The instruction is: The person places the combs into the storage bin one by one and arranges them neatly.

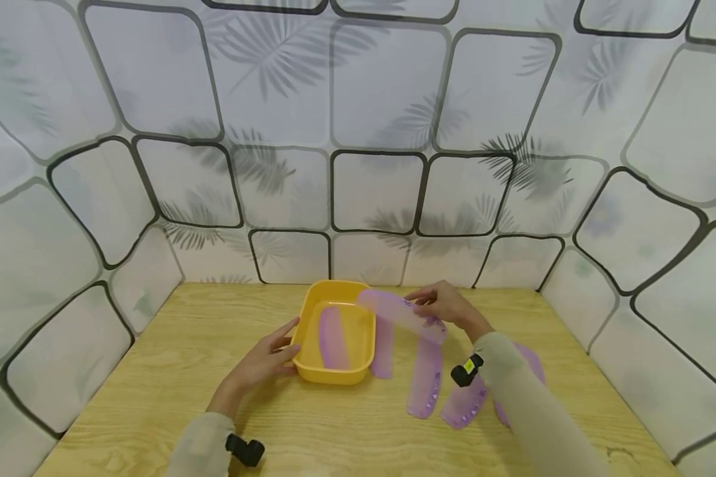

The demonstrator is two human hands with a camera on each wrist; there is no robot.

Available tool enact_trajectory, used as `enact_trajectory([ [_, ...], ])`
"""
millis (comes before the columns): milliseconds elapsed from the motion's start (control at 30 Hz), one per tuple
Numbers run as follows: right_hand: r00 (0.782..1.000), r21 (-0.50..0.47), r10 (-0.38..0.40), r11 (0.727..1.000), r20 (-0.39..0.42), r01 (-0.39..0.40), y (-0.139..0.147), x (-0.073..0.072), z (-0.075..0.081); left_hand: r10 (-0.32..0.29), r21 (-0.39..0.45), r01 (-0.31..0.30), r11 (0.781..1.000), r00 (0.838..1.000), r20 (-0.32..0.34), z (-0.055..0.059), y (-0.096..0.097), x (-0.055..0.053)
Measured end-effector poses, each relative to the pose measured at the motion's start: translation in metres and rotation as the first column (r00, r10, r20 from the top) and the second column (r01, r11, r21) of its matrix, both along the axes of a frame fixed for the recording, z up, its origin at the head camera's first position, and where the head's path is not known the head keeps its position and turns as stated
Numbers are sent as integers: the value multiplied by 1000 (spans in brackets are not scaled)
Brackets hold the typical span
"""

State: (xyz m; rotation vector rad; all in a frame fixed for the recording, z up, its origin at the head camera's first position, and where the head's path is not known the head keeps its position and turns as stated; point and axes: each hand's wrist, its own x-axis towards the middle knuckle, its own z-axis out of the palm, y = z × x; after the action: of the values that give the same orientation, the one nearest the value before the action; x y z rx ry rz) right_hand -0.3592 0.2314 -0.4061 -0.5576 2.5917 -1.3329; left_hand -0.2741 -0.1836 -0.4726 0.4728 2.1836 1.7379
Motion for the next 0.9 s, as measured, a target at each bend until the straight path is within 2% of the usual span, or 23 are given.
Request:
enact_trajectory([
  [133, 999, 2, 37, 999, -11, -37, -10, 0, 0, -7, 5, 7, 1000, 1000, 0, -1, 0, 0],
  [400, 998, 21, 63, 998, -23, -63, -31, 1, 2, -4, 0, 4, 1000, 1000, 5, 0, 0, 0],
  [667, 992, 90, 77, 994, -98, -68, -51, -1, 2, -2, -6, 2, 1000, 1000, 3, 1, 1, 0],
  [900, 989, 148, 102, 985, -111, -85, -67, -7, 2, 1, 0, -1, 1000, 1000, 7, 0, 1, 0],
])
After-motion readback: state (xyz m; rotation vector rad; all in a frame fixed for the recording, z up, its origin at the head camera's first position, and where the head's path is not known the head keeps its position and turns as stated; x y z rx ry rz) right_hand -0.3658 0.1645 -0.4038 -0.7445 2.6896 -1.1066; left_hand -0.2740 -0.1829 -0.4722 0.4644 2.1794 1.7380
